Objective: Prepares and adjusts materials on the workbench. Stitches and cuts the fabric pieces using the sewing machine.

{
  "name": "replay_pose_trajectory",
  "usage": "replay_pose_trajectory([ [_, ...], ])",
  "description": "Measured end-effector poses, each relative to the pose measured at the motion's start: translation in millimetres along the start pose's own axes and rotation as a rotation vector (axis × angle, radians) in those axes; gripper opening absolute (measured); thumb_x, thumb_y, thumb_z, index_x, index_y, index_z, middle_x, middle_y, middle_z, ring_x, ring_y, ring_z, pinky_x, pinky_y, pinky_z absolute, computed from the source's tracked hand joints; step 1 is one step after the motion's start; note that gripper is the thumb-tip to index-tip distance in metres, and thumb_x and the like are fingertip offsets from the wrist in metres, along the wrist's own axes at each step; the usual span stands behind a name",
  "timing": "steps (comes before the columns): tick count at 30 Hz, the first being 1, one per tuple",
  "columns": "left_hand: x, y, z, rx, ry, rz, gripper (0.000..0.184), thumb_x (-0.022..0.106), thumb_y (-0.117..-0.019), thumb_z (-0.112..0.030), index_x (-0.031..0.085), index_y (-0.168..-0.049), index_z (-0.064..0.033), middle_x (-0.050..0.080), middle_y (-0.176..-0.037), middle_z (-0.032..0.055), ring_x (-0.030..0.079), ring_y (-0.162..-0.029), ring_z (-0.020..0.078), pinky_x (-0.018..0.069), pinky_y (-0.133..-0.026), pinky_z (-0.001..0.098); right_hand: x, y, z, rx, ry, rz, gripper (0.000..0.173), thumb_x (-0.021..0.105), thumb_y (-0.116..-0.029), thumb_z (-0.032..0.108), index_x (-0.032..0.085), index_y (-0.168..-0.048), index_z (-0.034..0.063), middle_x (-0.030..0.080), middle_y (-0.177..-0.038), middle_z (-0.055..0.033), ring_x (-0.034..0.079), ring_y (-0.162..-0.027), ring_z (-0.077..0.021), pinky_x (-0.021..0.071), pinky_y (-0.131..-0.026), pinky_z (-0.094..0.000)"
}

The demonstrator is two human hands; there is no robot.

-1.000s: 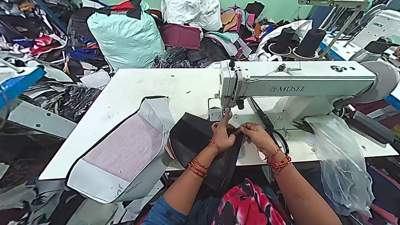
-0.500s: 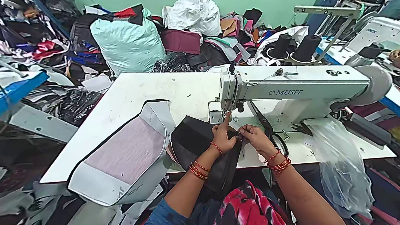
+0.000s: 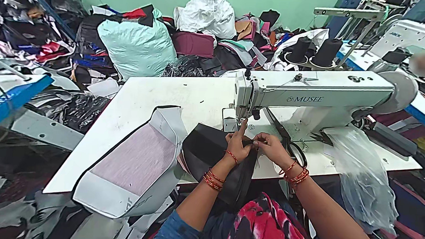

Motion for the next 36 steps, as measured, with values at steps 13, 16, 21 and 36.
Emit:
replay_pose_trajectory([
  [13,-0.4,-0.7,-2.0,-0.025,-0.025,0.051,0.099,0.073,-0.0860,-0.007,0.011,-0.163,-0.0020,0.076,-0.105,0.0113,0.065,-0.115,0.0269,0.0203,-0.118,0.0611,-3.0,0.9,-4.6,0.044,-0.093,0.017,0.012,0.063,-0.0994,0.009,0.067,-0.106,-0.0004,0.067,-0.092,-0.0043,0.062,-0.081,-0.0050,0.0522,-0.076,-0.0231],
  [16,-1.1,-0.8,-3.0,-0.029,-0.030,0.076,0.101,0.072,-0.0860,-0.007,0.008,-0.164,-0.0021,0.075,-0.106,0.0120,0.063,-0.117,0.0277,0.0194,-0.119,0.0602,-3.6,0.9,-7.8,0.036,-0.104,0.002,0.011,0.063,-0.0992,0.009,0.067,-0.104,0.0002,0.067,-0.090,-0.0031,0.062,-0.079,-0.0036,0.0517,-0.075,-0.0223],
  [21,0.2,0.4,-3.0,-0.016,0.004,0.053,0.095,0.069,-0.0862,0.000,0.013,-0.163,-0.0026,0.075,-0.099,0.0124,0.064,-0.112,0.0289,0.0220,-0.118,0.0597,0.3,2.1,-7.7,0.034,-0.084,-0.020,0.011,0.065,-0.0980,0.007,0.068,-0.104,-0.0013,0.068,-0.092,-0.0051,0.063,-0.081,-0.0045,0.0525,-0.077,-0.0222],
  [36,-0.8,-3.0,-0.7,-0.066,-0.063,0.121,0.096,0.072,-0.0878,-0.008,0.015,-0.164,-0.0074,0.073,-0.116,0.0152,0.057,-0.127,0.0319,0.0104,-0.123,0.0591,-1.4,2.1,-9.5,0.077,-0.205,0.006,0.007,0.065,-0.0976,0.006,0.068,-0.100,0.0000,0.066,-0.083,-0.0003,0.060,-0.072,-0.0027,0.0497,-0.069,-0.0208],
])
Point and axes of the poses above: each hand's wrist, its own y-axis away from the middle knuckle, its own x-axis out of the palm, z = x × y, the point moved 2 cm from there along -y, towards the middle knuckle
